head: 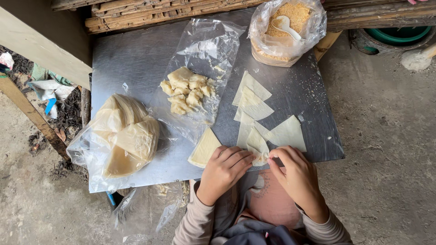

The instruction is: The person folds triangular pastry wrappers, places a spoonful of grainy filling into each, and seals them into small packets. The person repeats this process for multiple wrappers on a metal table.

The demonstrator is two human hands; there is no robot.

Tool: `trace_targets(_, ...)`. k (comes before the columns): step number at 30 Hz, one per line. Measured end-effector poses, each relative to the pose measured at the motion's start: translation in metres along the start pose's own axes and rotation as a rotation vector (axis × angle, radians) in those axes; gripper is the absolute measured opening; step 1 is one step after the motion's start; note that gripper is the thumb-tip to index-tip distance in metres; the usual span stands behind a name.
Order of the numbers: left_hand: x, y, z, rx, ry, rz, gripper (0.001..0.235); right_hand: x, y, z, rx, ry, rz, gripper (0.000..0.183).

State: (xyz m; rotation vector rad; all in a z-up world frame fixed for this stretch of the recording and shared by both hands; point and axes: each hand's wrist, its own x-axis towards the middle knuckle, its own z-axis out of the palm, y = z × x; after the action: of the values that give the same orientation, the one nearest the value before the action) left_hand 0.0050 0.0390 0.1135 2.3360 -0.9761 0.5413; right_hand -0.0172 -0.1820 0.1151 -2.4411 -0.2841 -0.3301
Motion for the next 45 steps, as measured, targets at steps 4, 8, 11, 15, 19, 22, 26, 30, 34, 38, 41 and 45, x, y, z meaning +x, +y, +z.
trace_targets(4,-0.001,0.000,0.000,-0.004,-0.009,0.012,0.030,-0.002,0.002,0.003,0.175,-0.018,0.069,0.024)
trace_targets(8,-0.001,0.001,0.000,-0.010,-0.013,0.012,0.026,-0.001,0.001,0.006,0.242,-0.076,0.159,0.028)
trace_targets(11,-0.002,0.001,0.000,-0.018,0.000,0.008,0.024,0.001,-0.001,0.007,0.250,-0.055,0.071,0.028)
trace_targets(15,-0.002,0.000,0.000,-0.018,0.011,0.015,0.023,0.003,-0.004,0.008,0.216,-0.029,-0.087,0.024)
trace_targets(19,-0.002,-0.001,0.000,-0.010,0.014,0.006,0.021,0.004,-0.004,0.008,0.115,-0.040,-0.185,0.020)
trace_targets(22,-0.002,-0.001,0.001,-0.019,0.018,-0.004,0.020,0.005,-0.002,0.004,0.084,-0.109,-0.189,0.023)
trace_targets(26,0.000,-0.002,0.003,-0.009,0.025,-0.011,0.017,0.009,0.002,-0.004,0.065,-0.221,-0.176,0.032)
trace_targets(30,0.005,-0.004,0.009,-0.088,0.031,-0.060,0.012,0.012,0.005,-0.007,0.073,-0.220,-0.246,0.038)
trace_targets(34,0.012,-0.007,0.016,-0.202,0.017,-0.195,0.009,0.018,0.007,0.001,0.122,-0.118,-0.235,0.030)
trace_targets(38,0.016,-0.007,0.021,-0.246,0.023,-0.255,0.011,0.021,0.006,0.017,0.240,-0.011,-0.092,0.014)
trace_targets(41,0.020,-0.006,0.027,-0.193,0.026,-0.317,0.012,0.026,0.007,0.024,0.227,-0.005,-0.014,0.013)
trace_targets(45,0.023,-0.006,0.030,-0.153,0.034,-0.309,0.013,0.028,0.004,0.031,0.147,0.040,0.044,0.013)
